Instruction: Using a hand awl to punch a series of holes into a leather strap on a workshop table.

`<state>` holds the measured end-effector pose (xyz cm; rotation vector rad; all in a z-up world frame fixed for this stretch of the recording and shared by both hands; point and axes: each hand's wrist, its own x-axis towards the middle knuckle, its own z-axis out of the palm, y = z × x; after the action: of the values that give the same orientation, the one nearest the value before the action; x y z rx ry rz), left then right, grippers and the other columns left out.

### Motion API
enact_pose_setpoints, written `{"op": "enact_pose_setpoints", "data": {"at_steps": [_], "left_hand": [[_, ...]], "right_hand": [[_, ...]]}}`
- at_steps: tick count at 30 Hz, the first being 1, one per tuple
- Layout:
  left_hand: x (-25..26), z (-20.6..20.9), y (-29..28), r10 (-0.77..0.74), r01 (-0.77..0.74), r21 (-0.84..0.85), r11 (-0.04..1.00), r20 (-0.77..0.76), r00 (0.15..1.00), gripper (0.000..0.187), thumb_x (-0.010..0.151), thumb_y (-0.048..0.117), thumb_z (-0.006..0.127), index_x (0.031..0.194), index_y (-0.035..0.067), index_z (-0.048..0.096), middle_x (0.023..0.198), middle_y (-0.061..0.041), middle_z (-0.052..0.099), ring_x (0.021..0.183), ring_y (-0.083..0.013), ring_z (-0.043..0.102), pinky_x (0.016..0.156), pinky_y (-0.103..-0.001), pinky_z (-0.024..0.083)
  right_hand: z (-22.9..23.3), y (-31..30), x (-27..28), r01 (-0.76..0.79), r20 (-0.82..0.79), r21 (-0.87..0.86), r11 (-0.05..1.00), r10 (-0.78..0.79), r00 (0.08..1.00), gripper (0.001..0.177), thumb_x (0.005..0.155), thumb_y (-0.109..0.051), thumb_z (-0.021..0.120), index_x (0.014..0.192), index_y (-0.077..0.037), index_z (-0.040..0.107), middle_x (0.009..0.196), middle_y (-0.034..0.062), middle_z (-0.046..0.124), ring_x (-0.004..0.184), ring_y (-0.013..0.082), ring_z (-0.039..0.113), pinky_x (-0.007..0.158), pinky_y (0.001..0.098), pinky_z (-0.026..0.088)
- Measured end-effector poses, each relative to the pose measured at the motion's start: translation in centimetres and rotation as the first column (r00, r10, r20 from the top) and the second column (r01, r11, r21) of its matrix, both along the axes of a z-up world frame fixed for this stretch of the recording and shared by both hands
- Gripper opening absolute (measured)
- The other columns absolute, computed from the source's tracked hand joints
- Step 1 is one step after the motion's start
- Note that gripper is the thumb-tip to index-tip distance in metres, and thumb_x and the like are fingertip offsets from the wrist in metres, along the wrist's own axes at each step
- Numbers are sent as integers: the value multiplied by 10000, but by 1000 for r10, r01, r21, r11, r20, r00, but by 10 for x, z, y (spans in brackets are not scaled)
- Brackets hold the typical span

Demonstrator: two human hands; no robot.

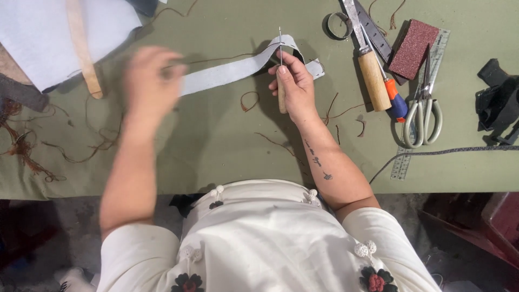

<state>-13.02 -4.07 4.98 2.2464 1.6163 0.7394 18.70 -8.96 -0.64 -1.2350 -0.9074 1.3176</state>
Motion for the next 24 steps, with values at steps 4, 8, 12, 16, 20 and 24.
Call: {"op": "enact_pose_setpoints", "data": {"at_steps": [4, 8, 12, 16, 20, 24], "left_hand": [[96, -21, 23, -266, 289, -11, 957, 361, 894, 120, 969, 108, 664, 1063, 77, 731, 1138, -95, 704, 1053, -273, 674, 924, -381, 492], [153, -47, 38, -222, 298, -99, 949, 461, 859, 243, 977, 107, 572, 1171, 52, 707, 1139, -125, 713, 1034, -269, 696, 885, -374, 556], [170, -42, 39, -136, 273, -205, 940, 509, 850, 218, 967, 94, 582, 1162, 83, 678, 1075, -73, 738, 965, -203, 695, 849, -347, 562], [164, -38, 40, -154, 234, -157, 959, 405, 901, 86, 901, 141, 687, 927, 162, 767, 848, 20, 673, 683, -143, 651, 665, -302, 500], [162, -29, 42, -169, 277, -233, 932, 396, 903, 71, 926, 173, 688, 915, 149, 754, 831, 18, 673, 641, -142, 610, 634, -319, 488], [162, -26, 48, -123, 262, -268, 927, 442, 888, 119, 940, 169, 671, 849, 183, 746, 699, 93, 713, 591, -59, 582, 592, -269, 478]], "right_hand": [[-1, 1, 0, 9, -9, -13, 1000, -9, 1000, 403, 1043, -256, 558, 1411, -90, 562, 1054, 121, 718, 726, 186, 671, 625, 276, 563], [-4, 1, 3, -4, -31, 16, 1000, 5, 1000, 425, 1056, -269, 585, 1462, -160, 526, 1027, 97, 722, 692, 173, 671, 617, 276, 562], [-7, 4, 4, 6, -56, -8, 1000, -7, 998, 469, 1050, -252, 581, 1495, -137, 488, 976, 103, 689, 656, 188, 648, 628, 295, 577], [-6, 3, 3, 9, -72, 10, 1000, -8, 997, 458, 1045, -258, 595, 1482, -149, 510, 991, 98, 673, 666, 195, 634, 649, 300, 589], [-11, 4, 3, 11, -81, 21, 1000, -10, 997, 456, 1047, -249, 592, 1483, -144, 509, 1025, 119, 681, 663, 193, 631, 642, 299, 585], [-18, 3, 4, 7, -73, 21, 1000, -6, 997, 476, 1054, -234, 589, 1513, -147, 499, 1038, 134, 704, 664, 199, 649, 638, 300, 583]]}}
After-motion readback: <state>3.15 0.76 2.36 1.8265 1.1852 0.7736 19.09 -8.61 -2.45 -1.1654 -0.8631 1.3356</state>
